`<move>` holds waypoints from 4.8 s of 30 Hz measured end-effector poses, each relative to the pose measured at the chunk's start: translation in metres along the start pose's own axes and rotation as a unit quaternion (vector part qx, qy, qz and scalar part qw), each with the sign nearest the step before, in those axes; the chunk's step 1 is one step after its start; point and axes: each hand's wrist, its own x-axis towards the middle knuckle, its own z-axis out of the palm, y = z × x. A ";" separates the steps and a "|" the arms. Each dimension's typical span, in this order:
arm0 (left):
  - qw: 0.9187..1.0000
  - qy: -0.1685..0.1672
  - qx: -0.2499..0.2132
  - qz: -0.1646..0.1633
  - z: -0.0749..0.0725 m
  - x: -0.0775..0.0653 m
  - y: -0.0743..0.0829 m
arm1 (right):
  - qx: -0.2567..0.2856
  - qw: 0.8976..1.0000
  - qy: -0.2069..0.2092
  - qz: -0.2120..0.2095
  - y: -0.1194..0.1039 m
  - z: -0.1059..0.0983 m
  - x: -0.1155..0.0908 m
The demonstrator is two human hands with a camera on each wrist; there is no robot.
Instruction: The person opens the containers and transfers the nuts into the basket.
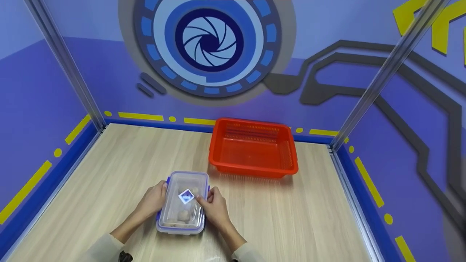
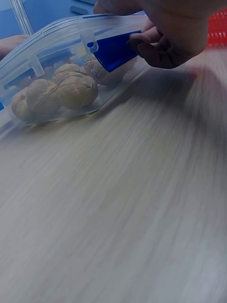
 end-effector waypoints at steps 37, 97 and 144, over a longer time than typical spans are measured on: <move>0.989 -0.001 -0.110 -0.102 0.009 -0.003 -0.007 | 0.032 0.999 -0.003 0.001 -0.003 0.003 -0.002; 0.986 -0.052 -0.128 -0.093 0.004 0.003 -0.036 | 0.046 0.999 0.016 0.009 0.001 0.006 -0.004; 0.992 -0.065 -0.065 -0.084 -0.030 -0.013 0.017 | 0.012 0.993 -0.109 0.030 -0.032 -0.030 -0.012</move>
